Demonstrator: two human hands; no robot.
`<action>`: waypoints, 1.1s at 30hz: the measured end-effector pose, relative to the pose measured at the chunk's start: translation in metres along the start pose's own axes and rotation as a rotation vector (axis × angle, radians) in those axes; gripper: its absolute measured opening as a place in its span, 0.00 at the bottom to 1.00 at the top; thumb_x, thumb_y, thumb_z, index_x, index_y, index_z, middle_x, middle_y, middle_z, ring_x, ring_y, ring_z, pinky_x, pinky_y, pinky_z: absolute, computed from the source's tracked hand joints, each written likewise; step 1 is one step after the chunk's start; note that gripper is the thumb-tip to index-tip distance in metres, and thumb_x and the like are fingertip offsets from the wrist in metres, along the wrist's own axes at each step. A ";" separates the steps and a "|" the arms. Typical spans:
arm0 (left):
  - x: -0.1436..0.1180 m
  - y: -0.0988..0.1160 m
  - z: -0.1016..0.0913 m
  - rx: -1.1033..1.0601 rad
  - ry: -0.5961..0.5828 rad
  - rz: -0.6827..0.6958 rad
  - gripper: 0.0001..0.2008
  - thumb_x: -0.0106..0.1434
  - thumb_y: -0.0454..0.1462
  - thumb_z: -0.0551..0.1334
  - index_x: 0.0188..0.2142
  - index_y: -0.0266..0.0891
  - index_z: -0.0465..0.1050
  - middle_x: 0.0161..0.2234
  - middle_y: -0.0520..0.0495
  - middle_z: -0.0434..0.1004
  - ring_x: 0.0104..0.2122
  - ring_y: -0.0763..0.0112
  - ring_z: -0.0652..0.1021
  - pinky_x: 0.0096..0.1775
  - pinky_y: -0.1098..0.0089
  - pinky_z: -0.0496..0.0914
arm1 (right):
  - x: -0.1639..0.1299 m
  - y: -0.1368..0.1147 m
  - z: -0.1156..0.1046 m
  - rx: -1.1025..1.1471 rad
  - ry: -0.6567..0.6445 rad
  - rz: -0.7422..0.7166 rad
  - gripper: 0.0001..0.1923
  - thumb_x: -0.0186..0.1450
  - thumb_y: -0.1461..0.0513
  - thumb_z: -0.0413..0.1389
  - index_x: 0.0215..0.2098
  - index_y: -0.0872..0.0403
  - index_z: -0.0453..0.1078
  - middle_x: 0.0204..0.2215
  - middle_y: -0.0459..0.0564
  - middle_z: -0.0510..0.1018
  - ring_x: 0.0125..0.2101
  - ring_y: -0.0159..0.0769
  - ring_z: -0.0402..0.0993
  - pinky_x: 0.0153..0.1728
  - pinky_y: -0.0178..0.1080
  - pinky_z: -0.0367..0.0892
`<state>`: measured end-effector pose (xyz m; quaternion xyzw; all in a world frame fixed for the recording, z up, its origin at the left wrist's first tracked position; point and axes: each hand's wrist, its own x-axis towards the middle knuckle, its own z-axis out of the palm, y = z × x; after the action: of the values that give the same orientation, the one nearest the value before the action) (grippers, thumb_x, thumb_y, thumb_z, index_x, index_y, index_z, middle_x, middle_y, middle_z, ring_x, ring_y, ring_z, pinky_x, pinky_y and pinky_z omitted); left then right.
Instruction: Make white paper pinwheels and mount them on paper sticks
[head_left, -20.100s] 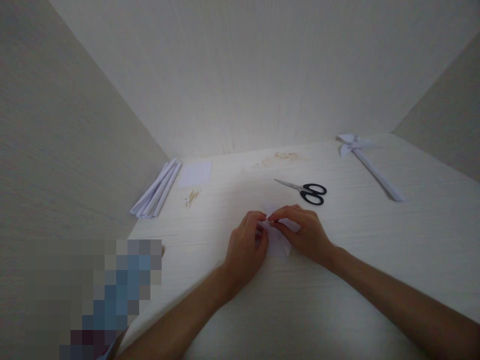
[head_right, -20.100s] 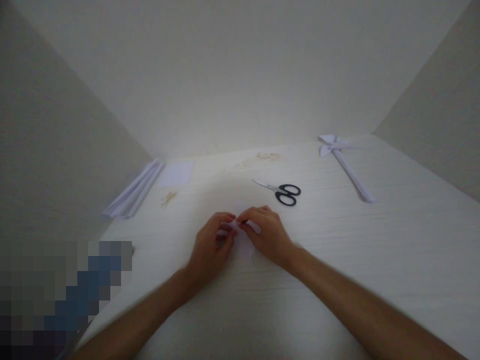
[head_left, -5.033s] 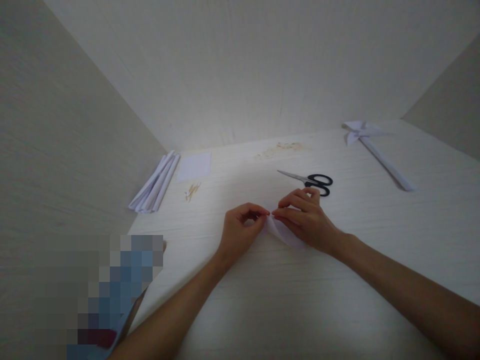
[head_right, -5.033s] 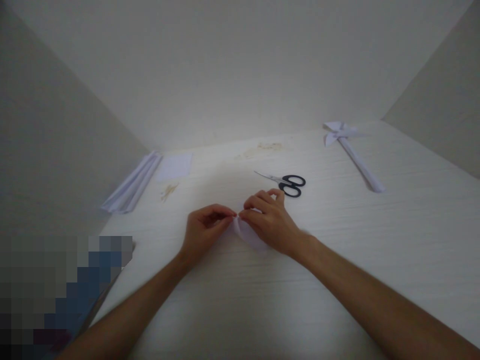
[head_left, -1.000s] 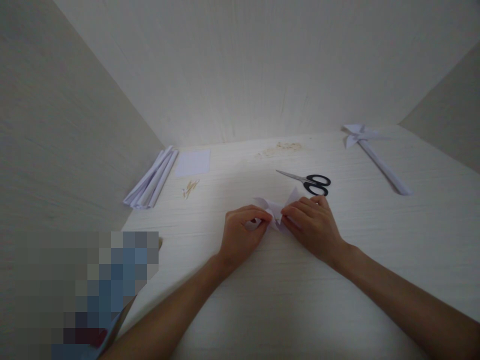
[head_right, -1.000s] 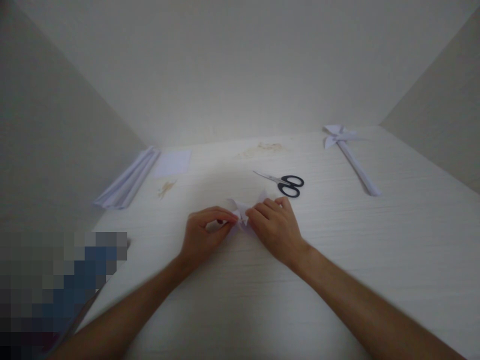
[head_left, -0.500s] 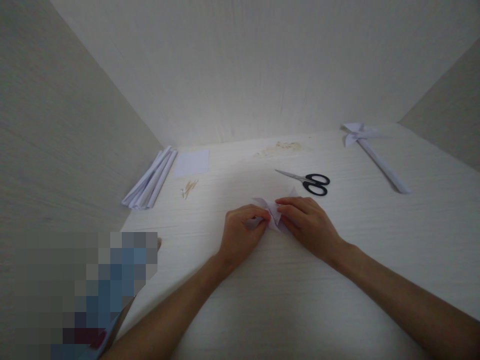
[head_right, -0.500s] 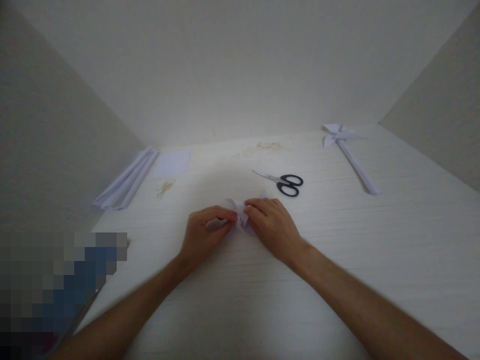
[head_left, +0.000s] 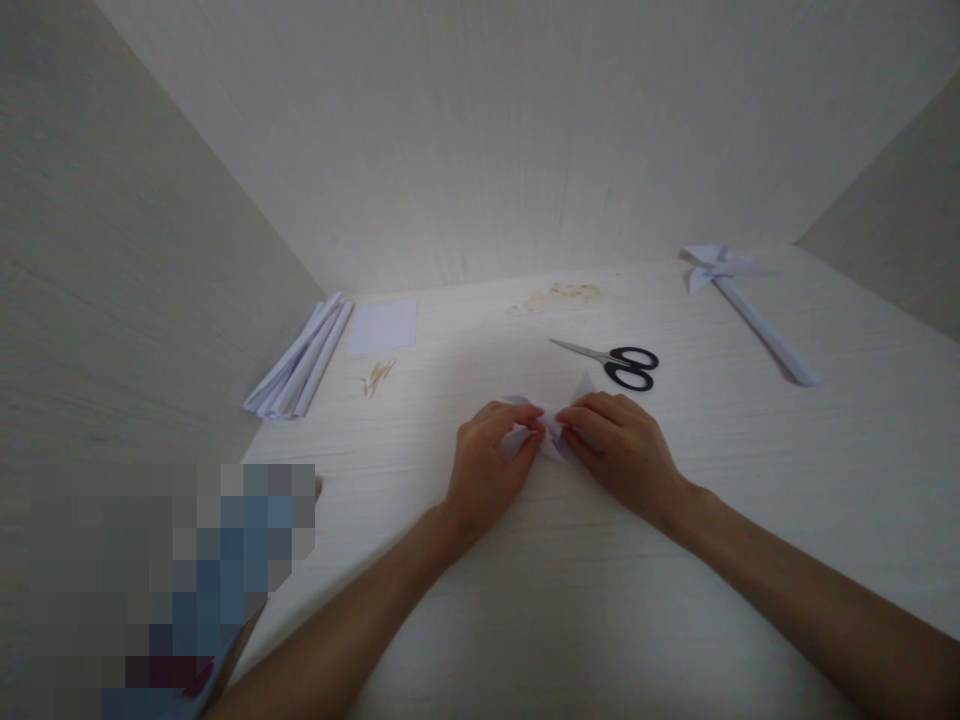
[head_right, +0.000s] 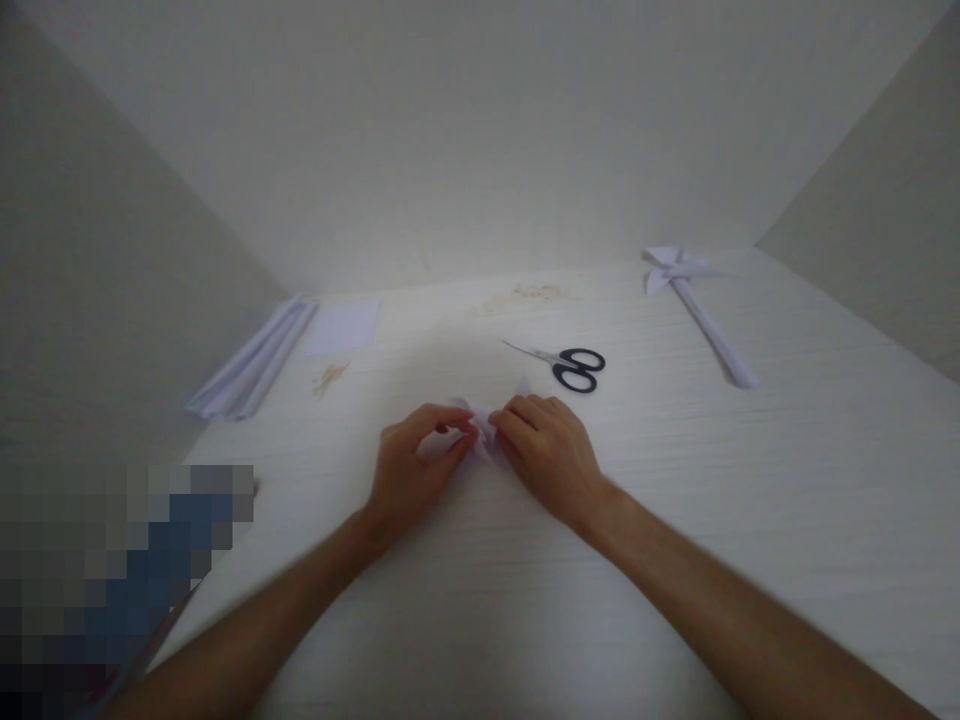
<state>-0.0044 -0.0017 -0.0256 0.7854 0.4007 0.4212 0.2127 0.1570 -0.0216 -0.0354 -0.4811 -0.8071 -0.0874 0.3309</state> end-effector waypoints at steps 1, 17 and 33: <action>0.000 0.000 0.000 0.011 0.009 -0.002 0.11 0.49 0.27 0.60 0.33 0.38 0.70 0.27 0.51 0.76 0.29 0.74 0.74 0.34 0.72 0.69 | 0.000 0.000 0.000 -0.002 -0.012 0.008 0.08 0.59 0.67 0.49 0.29 0.56 0.70 0.25 0.51 0.75 0.25 0.35 0.69 0.27 0.37 0.62; 0.001 0.001 0.002 -0.011 0.023 -0.168 0.11 0.48 0.28 0.62 0.33 0.38 0.69 0.26 0.52 0.76 0.28 0.74 0.75 0.34 0.70 0.68 | 0.008 0.001 -0.004 0.373 -0.096 0.380 0.08 0.50 0.68 0.56 0.24 0.52 0.61 0.22 0.42 0.75 0.25 0.33 0.73 0.28 0.35 0.65; 0.003 0.001 0.005 -0.017 0.043 -0.134 0.07 0.47 0.28 0.63 0.27 0.38 0.70 0.26 0.53 0.76 0.26 0.76 0.74 0.31 0.74 0.67 | 0.010 0.003 -0.004 0.546 -0.105 0.497 0.11 0.48 0.66 0.58 0.26 0.52 0.59 0.22 0.42 0.76 0.26 0.34 0.74 0.28 0.36 0.66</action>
<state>0.0011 0.0000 -0.0258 0.7459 0.4531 0.4262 0.2383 0.1580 -0.0152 -0.0263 -0.5604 -0.6750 0.2388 0.4162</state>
